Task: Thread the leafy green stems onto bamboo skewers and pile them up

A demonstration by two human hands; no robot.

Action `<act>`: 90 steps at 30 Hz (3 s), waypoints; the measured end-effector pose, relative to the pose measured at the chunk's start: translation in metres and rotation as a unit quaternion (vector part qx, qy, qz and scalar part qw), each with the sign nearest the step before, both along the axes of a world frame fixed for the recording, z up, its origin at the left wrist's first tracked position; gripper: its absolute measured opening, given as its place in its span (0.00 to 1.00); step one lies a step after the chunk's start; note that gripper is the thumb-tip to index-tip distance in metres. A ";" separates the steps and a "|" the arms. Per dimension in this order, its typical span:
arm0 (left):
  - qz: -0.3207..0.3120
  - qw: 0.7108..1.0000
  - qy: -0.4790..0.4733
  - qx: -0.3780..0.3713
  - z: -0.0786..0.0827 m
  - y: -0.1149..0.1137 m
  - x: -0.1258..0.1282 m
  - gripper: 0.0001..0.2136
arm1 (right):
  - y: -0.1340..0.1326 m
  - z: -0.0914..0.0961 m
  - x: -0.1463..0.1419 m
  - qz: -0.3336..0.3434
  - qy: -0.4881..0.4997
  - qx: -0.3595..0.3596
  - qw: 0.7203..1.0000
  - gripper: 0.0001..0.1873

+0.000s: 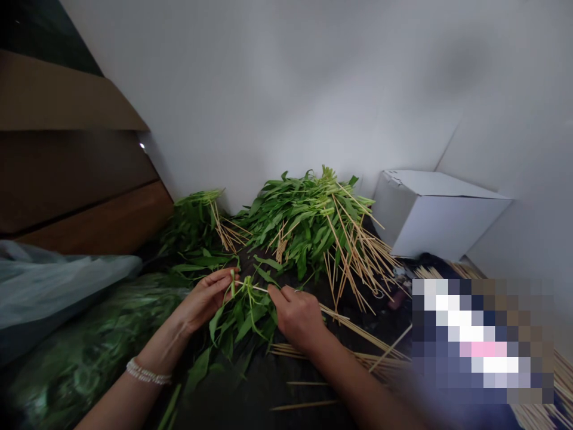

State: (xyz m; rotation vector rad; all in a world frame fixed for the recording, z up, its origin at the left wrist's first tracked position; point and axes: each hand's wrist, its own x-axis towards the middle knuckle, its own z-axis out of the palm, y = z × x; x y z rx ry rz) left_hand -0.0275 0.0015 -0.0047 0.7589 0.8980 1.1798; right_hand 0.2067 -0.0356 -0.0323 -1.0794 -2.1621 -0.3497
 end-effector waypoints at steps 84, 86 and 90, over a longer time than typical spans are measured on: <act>0.001 0.989 0.139 0.053 -0.001 -0.012 0.021 0.22 | -0.007 -0.002 -0.011 -0.030 -0.006 -0.068 0.997 0.20; 0.022 0.988 0.151 0.031 -0.003 -0.009 0.018 0.16 | -0.007 -0.002 -0.009 -0.028 -0.004 -0.069 0.997 0.20; 0.008 0.986 0.164 0.036 -0.008 -0.010 0.018 0.14 | -0.009 -0.003 -0.011 -0.024 -0.001 -0.071 0.997 0.19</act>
